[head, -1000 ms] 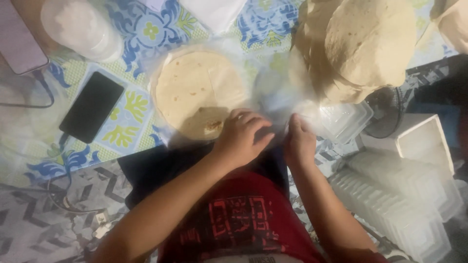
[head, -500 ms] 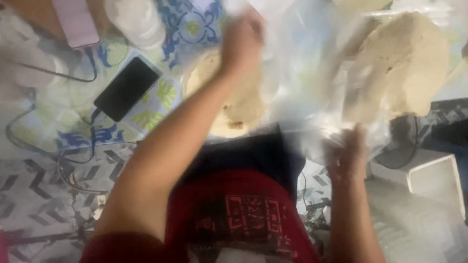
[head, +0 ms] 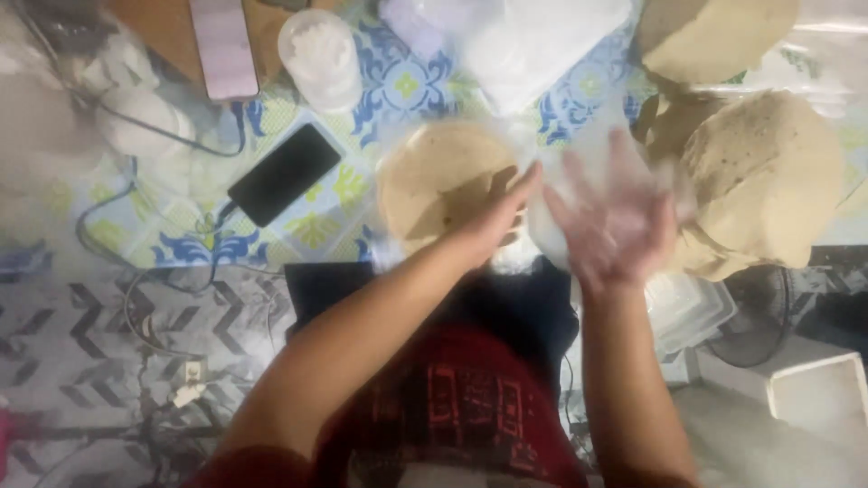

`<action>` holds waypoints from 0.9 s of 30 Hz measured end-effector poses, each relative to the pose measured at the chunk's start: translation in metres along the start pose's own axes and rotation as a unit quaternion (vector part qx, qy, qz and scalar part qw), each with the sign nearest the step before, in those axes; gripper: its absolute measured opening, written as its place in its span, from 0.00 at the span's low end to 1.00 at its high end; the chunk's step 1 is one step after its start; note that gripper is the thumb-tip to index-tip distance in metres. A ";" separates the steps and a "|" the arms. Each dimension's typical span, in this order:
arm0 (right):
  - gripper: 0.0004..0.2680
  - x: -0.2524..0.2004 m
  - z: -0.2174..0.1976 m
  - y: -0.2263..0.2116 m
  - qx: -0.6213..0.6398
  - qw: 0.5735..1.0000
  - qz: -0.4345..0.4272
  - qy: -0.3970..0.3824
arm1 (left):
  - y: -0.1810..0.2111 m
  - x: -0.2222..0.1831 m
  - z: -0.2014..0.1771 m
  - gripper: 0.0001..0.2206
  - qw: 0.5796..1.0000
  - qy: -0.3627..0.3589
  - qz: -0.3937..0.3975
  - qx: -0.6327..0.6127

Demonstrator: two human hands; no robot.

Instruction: The person places tortillas into plastic bags by hand and stacks them on a table.

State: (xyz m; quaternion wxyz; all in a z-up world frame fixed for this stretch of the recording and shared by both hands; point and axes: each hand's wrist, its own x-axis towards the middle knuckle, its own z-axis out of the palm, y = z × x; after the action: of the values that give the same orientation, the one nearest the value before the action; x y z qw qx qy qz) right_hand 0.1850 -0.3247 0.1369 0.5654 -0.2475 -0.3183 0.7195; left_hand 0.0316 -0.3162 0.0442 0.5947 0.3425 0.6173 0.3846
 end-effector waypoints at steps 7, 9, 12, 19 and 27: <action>0.24 0.037 0.036 0.012 0.036 0.998 0.007 -0.042 | 0.033 0.004 -0.047 0.26 0.901 -0.021 0.093 -0.423; 0.23 0.040 -0.007 0.037 -0.008 1.000 0.021 0.016 | 0.034 -0.004 -0.068 0.26 0.924 0.054 0.110 -0.361; 0.22 0.032 -0.105 0.088 -0.034 0.979 0.123 0.160 | 0.013 -0.015 -0.095 0.21 0.959 0.200 0.188 -0.070; 0.13 -0.008 -0.100 0.095 -0.580 0.794 0.153 0.096 | -0.055 -0.026 -0.121 0.08 0.921 0.265 0.251 0.135; 0.16 -0.029 -0.087 0.092 -0.677 0.718 0.146 0.070 | -0.078 -0.045 -0.129 0.08 0.878 0.291 0.213 0.315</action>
State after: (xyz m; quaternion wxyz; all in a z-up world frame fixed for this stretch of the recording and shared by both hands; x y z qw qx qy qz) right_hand 0.1942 -0.3515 0.0102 0.1554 -0.6571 -0.6404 0.3661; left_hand -0.0919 -0.4008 -0.0042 0.1525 0.5082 0.7629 0.3693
